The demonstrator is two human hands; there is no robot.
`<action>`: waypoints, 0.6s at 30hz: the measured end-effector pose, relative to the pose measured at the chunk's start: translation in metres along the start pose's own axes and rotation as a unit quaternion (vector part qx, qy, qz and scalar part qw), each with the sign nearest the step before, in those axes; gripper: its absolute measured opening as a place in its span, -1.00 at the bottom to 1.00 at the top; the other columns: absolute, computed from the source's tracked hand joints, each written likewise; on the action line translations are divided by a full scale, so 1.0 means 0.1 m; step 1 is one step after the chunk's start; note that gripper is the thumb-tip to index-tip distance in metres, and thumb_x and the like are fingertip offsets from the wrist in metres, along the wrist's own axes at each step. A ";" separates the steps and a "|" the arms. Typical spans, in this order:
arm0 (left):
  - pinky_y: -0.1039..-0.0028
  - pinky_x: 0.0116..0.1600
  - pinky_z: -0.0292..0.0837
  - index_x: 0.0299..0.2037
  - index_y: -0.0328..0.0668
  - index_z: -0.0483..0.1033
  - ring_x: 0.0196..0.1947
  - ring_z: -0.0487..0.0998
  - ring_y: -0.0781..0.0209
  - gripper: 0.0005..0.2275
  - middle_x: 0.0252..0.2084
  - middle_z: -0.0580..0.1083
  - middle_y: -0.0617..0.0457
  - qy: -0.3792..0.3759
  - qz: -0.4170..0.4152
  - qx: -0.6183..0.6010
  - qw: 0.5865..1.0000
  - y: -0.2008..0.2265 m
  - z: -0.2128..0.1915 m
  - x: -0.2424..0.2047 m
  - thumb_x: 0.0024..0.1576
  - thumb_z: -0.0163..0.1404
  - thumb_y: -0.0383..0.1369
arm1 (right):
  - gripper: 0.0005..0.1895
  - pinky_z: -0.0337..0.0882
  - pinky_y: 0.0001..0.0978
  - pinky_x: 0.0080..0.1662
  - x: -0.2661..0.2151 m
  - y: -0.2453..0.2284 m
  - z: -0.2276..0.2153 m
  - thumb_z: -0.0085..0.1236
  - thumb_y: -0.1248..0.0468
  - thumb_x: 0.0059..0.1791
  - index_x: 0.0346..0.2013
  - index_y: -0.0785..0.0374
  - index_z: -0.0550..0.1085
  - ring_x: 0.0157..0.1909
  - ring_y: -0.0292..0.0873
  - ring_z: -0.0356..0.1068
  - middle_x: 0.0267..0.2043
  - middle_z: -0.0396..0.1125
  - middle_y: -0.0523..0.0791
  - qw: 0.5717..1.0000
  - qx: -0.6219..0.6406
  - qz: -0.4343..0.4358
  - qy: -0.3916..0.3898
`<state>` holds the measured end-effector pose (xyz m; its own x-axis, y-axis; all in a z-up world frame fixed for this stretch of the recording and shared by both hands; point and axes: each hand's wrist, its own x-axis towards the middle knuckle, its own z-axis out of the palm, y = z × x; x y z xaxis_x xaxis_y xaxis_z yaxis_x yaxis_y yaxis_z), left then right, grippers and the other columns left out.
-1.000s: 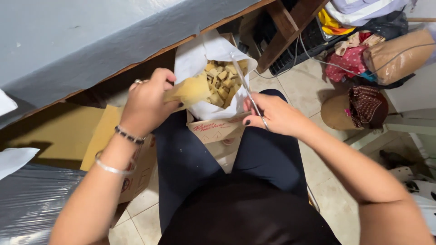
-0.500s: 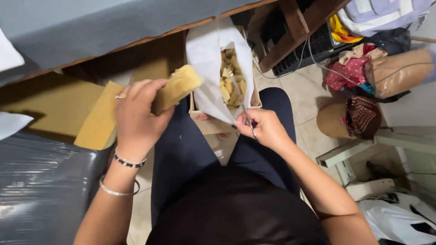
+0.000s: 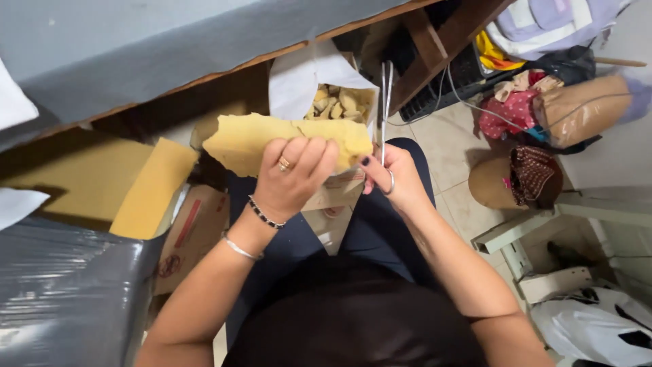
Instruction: Cutting small pieces of yellow foam with scissors and placing them into a paper bag
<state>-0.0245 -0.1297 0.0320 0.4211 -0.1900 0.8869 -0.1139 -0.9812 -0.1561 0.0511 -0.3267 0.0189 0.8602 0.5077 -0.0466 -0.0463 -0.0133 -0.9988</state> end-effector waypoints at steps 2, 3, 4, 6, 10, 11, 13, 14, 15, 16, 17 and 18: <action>0.40 -0.16 0.43 -0.25 0.07 0.58 -0.30 0.46 0.21 -0.98 -0.26 0.43 0.16 0.010 0.011 0.019 1.000 0.04 -0.01 0.09 0.19 0.09 -0.35 | -0.66 0.23 -0.66 -0.57 0.07 -0.02 0.05 0.30 0.21 -0.01 -0.56 0.32 0.41 -0.73 -0.26 0.36 -0.80 0.25 -0.08 0.999 0.009 0.014 0.027; 0.41 -0.15 0.42 -0.26 0.08 0.58 -0.28 0.46 0.23 -0.97 -0.26 0.42 0.16 0.010 0.011 0.022 1.000 0.05 -0.02 0.13 0.20 0.08 -0.34 | -0.62 0.24 -0.65 -0.59 0.09 -0.01 0.06 0.33 0.21 -0.02 -0.59 0.29 0.36 -0.74 -0.24 0.36 -0.80 0.23 -0.07 0.998 0.027 0.031 0.049; 0.42 -0.15 0.42 -0.26 0.10 0.58 -0.27 0.45 0.25 -0.96 -0.25 0.42 0.17 0.009 0.010 0.026 1.000 0.07 -0.03 0.15 0.21 0.07 -0.33 | -0.58 0.25 -0.64 -0.60 0.11 0.01 0.07 0.36 0.21 -0.04 -0.63 0.27 0.32 -0.75 -0.23 0.36 -0.81 0.21 -0.06 0.995 0.045 0.050 0.068; 0.40 -0.13 0.45 -0.22 0.11 0.60 -0.24 0.47 0.21 -0.92 -0.22 0.45 0.14 0.012 0.006 -0.004 1.000 0.02 -0.15 0.20 0.25 0.02 -0.29 | -0.64 0.35 -0.57 -0.59 0.15 0.24 -0.04 0.36 0.23 -0.05 -0.58 0.29 0.36 -0.75 -0.22 0.37 -0.77 0.24 -0.04 0.990 0.080 0.060 0.103; 0.33 -0.20 0.48 -0.19 -0.02 0.58 -0.28 0.49 0.10 -0.81 -0.24 0.47 0.10 -0.056 -0.072 -0.165 0.982 0.06 -0.59 0.05 0.18 0.11 -0.14 | -0.68 0.46 -0.53 -0.54 0.12 0.19 -0.13 0.33 0.22 -0.03 -0.51 0.31 0.40 -0.73 -0.24 0.38 -0.76 0.25 -0.08 0.972 0.140 0.078 0.173; 0.33 -0.20 0.48 -0.19 -0.02 0.58 -0.28 0.49 0.10 -0.81 -0.24 0.47 0.10 -0.056 -0.068 -0.168 0.982 0.09 -0.62 0.06 0.18 0.11 -0.14 | -0.68 0.46 -0.53 -0.54 0.12 0.25 -0.16 0.33 0.22 -0.03 -0.51 0.31 0.40 -0.73 -0.24 0.38 -0.76 0.25 -0.08 0.971 0.142 0.076 0.177; 0.36 -0.49 0.47 -0.23 -0.31 0.58 -0.60 0.56 0.00 -0.65 -0.49 0.54 -0.17 -0.250 -0.419 -0.474 0.733 0.15 -0.71 0.06 -0.11 0.37 -0.27 | -0.68 0.46 -0.52 -0.55 0.12 0.37 -0.19 0.34 0.20 -0.04 -0.51 0.27 0.40 -0.73 -0.25 0.37 -0.77 0.24 -0.11 0.969 0.160 0.086 0.167; 0.36 -0.49 0.47 -0.23 -0.31 0.58 -0.60 0.56 0.00 -0.65 -0.49 0.54 -0.17 -0.250 -0.418 -0.472 0.735 0.13 -0.63 -0.06 -0.11 0.37 -0.27 | -0.68 0.46 -0.52 -0.55 0.08 0.26 -0.12 0.34 0.20 -0.04 -0.51 0.27 0.40 -0.73 -0.25 0.37 -0.77 0.24 -0.11 0.969 0.162 0.085 0.165; 0.47 -0.42 0.43 -0.27 -0.37 0.59 -0.54 0.49 0.17 -0.76 -0.49 0.50 -0.05 -0.253 -0.519 -0.547 0.606 0.11 -0.55 -0.18 -0.06 0.28 -0.40 | -0.69 0.40 -0.57 -0.57 0.04 0.15 -0.05 0.33 0.20 -0.04 -0.53 0.28 0.41 -0.74 -0.25 0.36 -0.79 0.23 -0.10 0.975 0.157 0.080 0.136; 0.57 -0.35 0.40 -0.31 -0.44 0.61 -0.48 0.43 0.34 -0.87 -0.48 0.47 0.07 -0.249 -0.601 -0.605 0.459 0.08 -0.46 -0.29 -0.01 0.20 -0.52 | -0.70 0.34 -0.62 -0.60 0.00 0.04 0.02 0.32 0.20 -0.05 -0.54 0.28 0.42 -0.74 -0.26 0.35 -0.81 0.22 -0.10 0.979 0.153 0.074 0.110; 0.57 -0.35 0.40 -0.31 -0.44 0.61 -0.48 0.43 0.34 -0.87 -0.48 0.47 0.07 -0.251 -0.599 -0.605 0.461 0.04 -0.42 -0.29 -0.01 0.20 -0.52 | -0.70 0.34 -0.62 -0.60 -0.01 0.05 0.03 0.32 0.20 -0.05 -0.54 0.28 0.42 -0.74 -0.26 0.35 -0.81 0.22 -0.10 0.979 0.156 0.072 0.111; 0.41 0.02 0.29 0.11 -0.29 0.12 -0.08 0.35 0.22 -0.38 -0.03 0.35 -0.07 -0.173 -0.527 -0.669 0.495 -0.01 -0.39 -0.30 -0.07 0.29 -0.51 | -0.71 0.37 -0.59 -0.61 -0.02 0.06 0.06 0.35 0.22 -0.08 -0.53 0.30 0.43 -0.75 -0.29 0.34 -0.77 0.25 -0.09 0.984 0.138 0.077 0.083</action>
<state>-0.0717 -0.1215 0.0226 0.9834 0.1816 0.0056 -0.0636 0.3149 0.9470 0.0466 -0.3226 0.0135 0.9020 0.3702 -0.2221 -0.2998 0.1670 -0.9393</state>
